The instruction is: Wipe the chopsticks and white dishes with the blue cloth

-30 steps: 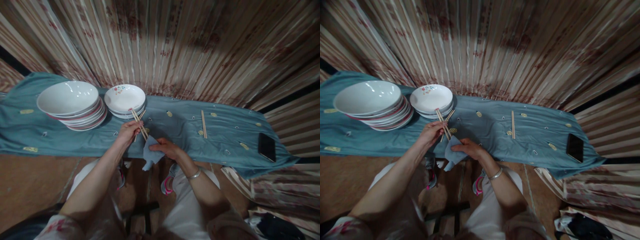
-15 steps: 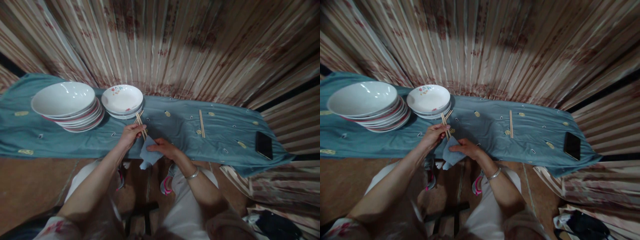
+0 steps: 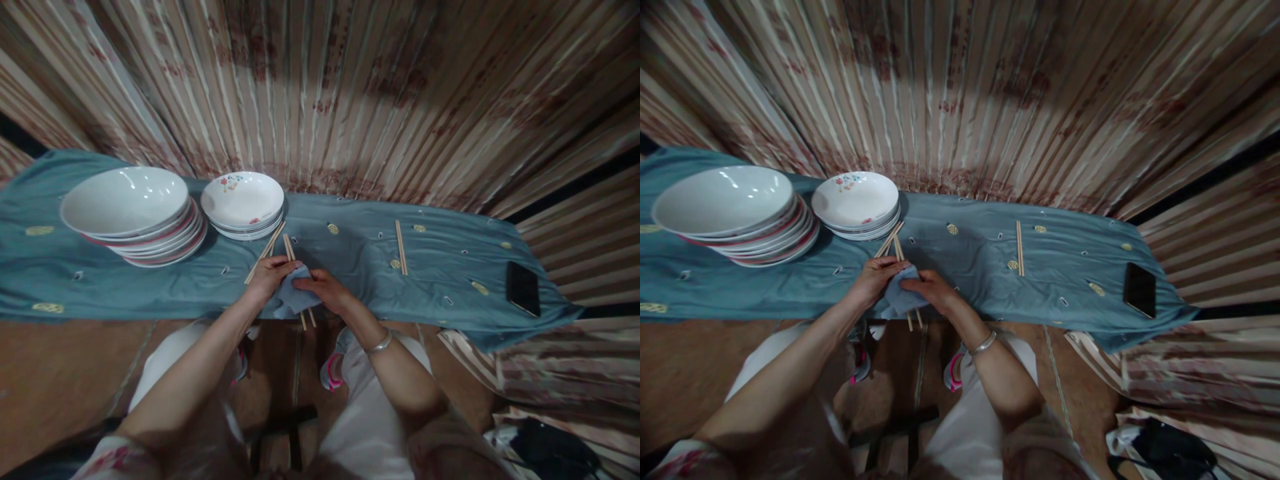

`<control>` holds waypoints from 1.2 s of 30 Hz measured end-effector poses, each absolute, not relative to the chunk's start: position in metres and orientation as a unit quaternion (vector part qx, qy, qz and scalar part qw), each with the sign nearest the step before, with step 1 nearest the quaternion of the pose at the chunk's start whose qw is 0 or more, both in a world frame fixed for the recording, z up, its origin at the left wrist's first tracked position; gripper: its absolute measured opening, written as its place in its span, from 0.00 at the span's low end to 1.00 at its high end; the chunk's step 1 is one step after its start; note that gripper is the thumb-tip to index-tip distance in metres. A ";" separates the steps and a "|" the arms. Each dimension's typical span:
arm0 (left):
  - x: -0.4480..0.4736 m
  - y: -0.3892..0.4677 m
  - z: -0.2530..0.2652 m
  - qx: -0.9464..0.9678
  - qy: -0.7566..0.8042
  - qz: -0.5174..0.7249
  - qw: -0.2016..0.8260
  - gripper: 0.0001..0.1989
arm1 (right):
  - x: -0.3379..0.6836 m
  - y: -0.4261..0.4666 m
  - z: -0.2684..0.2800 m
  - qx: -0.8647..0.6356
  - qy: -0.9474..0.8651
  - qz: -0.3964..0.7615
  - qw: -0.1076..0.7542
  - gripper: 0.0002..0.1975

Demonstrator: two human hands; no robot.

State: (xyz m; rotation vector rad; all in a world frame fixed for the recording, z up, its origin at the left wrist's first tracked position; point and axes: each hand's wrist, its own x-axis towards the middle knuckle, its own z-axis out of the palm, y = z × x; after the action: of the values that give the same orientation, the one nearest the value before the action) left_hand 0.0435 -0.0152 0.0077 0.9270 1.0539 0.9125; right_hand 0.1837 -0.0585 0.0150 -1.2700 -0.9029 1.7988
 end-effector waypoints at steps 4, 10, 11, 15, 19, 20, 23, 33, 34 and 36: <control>0.042 -0.014 0.015 0.399 0.460 0.441 0.659 0.23 | 0.188 -0.053 0.022 -0.492 -0.330 0.689 0.418 0.18; 0.038 -0.017 0.023 0.388 0.470 0.450 0.653 0.25 | 0.211 -0.034 0.030 -0.485 -0.256 0.632 0.548 0.18; 0.038 -0.019 0.022 0.397 0.478 0.426 0.657 0.24 | 0.214 -0.031 0.031 -0.479 -0.245 0.622 0.569 0.17; 0.043 -0.028 0.019 0.412 0.468 0.335 0.706 0.23 | 0.218 -0.022 0.033 -0.458 -0.221 0.600 0.617 0.17; 0.050 -0.033 0.022 0.360 0.439 0.310 0.762 0.21 | 0.211 -0.020 0.033 -0.452 -0.225 0.606 0.615 0.18; 0.051 -0.033 0.023 0.350 0.433 0.310 0.771 0.19 | 0.209 -0.020 0.033 -0.453 -0.229 0.609 0.610 0.18; 0.054 -0.032 0.024 0.328 0.429 0.317 0.779 0.14 | 0.203 -0.020 0.033 -0.457 -0.232 0.613 0.601 0.18; 0.054 -0.030 0.020 0.345 0.435 0.330 0.764 0.16 | 0.200 -0.016 0.030 -0.468 -0.228 0.596 0.611 0.18; 0.054 -0.030 0.019 0.353 0.434 0.331 0.760 0.17 | 0.200 -0.016 0.029 -0.470 -0.227 0.595 0.612 0.19; 0.054 -0.028 0.018 0.368 0.436 0.336 0.749 0.19 | 0.200 -0.015 0.029 -0.472 -0.225 0.593 0.612 0.19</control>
State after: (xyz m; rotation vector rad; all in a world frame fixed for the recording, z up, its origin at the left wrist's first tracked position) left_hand 0.0539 -0.0282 0.0178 0.8051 0.9530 0.7346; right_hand 0.1999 -0.0154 0.0285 -1.0899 -0.5199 1.3679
